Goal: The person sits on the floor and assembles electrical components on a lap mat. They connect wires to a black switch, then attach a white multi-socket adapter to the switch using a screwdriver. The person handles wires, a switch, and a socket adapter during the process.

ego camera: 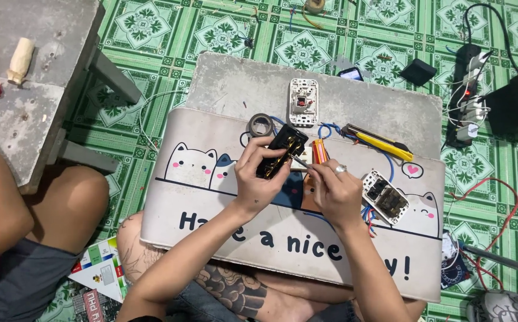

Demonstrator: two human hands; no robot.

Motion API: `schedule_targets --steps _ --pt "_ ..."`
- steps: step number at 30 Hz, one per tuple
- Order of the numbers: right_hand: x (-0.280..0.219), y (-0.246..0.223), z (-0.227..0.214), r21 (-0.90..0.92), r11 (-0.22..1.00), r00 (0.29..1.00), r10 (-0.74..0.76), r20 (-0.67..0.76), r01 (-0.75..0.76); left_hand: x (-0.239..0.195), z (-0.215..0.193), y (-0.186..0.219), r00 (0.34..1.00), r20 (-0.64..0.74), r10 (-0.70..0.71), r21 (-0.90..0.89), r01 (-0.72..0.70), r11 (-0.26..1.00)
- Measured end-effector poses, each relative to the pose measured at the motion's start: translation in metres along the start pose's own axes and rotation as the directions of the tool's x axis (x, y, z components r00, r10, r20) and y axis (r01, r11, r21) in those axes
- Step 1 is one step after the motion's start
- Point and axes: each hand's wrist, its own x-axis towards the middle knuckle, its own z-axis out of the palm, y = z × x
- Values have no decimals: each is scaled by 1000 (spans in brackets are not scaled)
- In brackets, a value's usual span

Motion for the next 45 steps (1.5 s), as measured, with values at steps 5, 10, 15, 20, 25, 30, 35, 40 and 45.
schedule_targets --steps 5,10,15,20,25,30,35,40,45 --pt "1 -4 -5 51 998 998 26 -53 -24 2 -2 1 1000 10 3 -9 -3 1000" --pt "-3 0 0 -51 998 997 -50 -65 47 2 -2 0 1000 19 -2 -28 3 1000" --pt "0 1 -8 111 990 996 88 -11 -87 2 -2 0 999 47 6 -39 -4 999" --pt "-2 -5 -2 7 1000 999 29 -32 -29 3 -4 1 999 45 -4 -37 6 999" --pt "0 -9 -1 67 996 997 67 -32 -65 2 -3 1 998 59 -3 -44 5 999" --pt "7 -11 -7 -1 1000 998 -3 -67 3 2 -2 1 999 54 -2 -58 5 998" --pt "1 -6 -4 132 987 996 93 -15 -91 5 -4 1 998 70 -5 -53 9 999" --pt "5 -13 -7 43 998 997 46 -65 -43 5 -4 2 998 64 -25 -50 28 998" --pt "0 -10 -1 123 991 997 67 -44 -61 5 -4 1 997 75 -10 -55 14 998"
